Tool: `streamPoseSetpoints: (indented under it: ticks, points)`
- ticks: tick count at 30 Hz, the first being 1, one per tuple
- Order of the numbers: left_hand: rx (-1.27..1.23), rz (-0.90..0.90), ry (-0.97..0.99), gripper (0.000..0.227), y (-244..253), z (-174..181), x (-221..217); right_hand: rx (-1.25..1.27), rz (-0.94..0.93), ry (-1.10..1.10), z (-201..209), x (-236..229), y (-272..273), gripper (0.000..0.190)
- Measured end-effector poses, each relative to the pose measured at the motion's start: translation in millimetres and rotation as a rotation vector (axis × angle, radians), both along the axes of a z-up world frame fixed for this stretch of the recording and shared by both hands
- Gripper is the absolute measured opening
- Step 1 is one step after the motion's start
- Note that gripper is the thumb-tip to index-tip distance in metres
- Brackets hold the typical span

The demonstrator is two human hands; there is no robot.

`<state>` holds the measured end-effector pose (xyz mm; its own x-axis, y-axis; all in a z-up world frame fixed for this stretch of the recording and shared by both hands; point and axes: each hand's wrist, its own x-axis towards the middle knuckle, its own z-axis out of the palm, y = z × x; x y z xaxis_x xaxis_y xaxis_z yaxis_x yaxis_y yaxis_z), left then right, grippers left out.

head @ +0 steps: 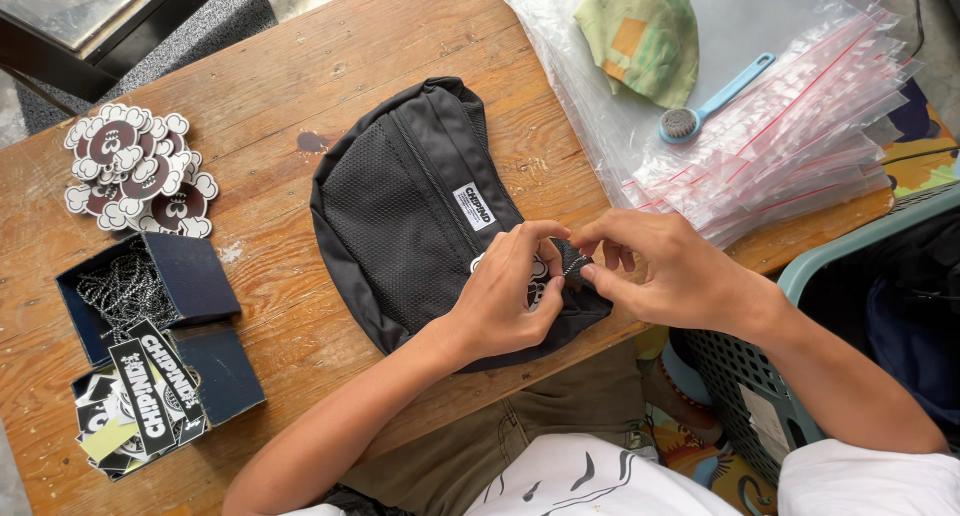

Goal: The person cleans a black mesh bag with a blue brush, then attaches a decorative patch to the bag. Finally, they wipe a clear plastic bag with a cloth.

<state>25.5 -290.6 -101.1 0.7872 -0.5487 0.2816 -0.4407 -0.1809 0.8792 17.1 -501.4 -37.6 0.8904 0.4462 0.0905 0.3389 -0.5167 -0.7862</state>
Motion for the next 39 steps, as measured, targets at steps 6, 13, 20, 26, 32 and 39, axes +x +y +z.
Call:
streamPoseSetpoints:
  ticks: [6,13,20,26,32,39]
  points:
    - [-0.016,0.004,-0.022,0.041,1.5,5.7,-0.2,-0.001,0.002,-0.070,-8.6,0.1,-1.9,0.007]
    - [-0.049,0.004,-0.058,0.011,0.0,8.0,-0.6,0.009,-0.005,-0.090,-7.8,-1.8,4.4,0.008]
    - [-0.074,0.042,-0.061,0.004,-0.7,-4.1,2.6,-0.035,-0.016,-0.088,-12.9,-4.6,2.5,0.006]
    - [-0.051,0.048,-0.068,0.003,-0.2,-3.7,1.3,-0.333,0.135,-0.260,-30.6,-11.0,0.3,0.012]
    - [0.019,0.067,-0.143,0.003,-1.8,-8.5,-0.3,-0.565,0.091,-0.417,-56.5,-22.6,-0.3,0.016]
    - [0.104,0.069,-0.373,0.008,-5.3,-18.3,-2.6,-0.539,0.118,-0.391,-69.9,-18.4,-1.6,0.010]
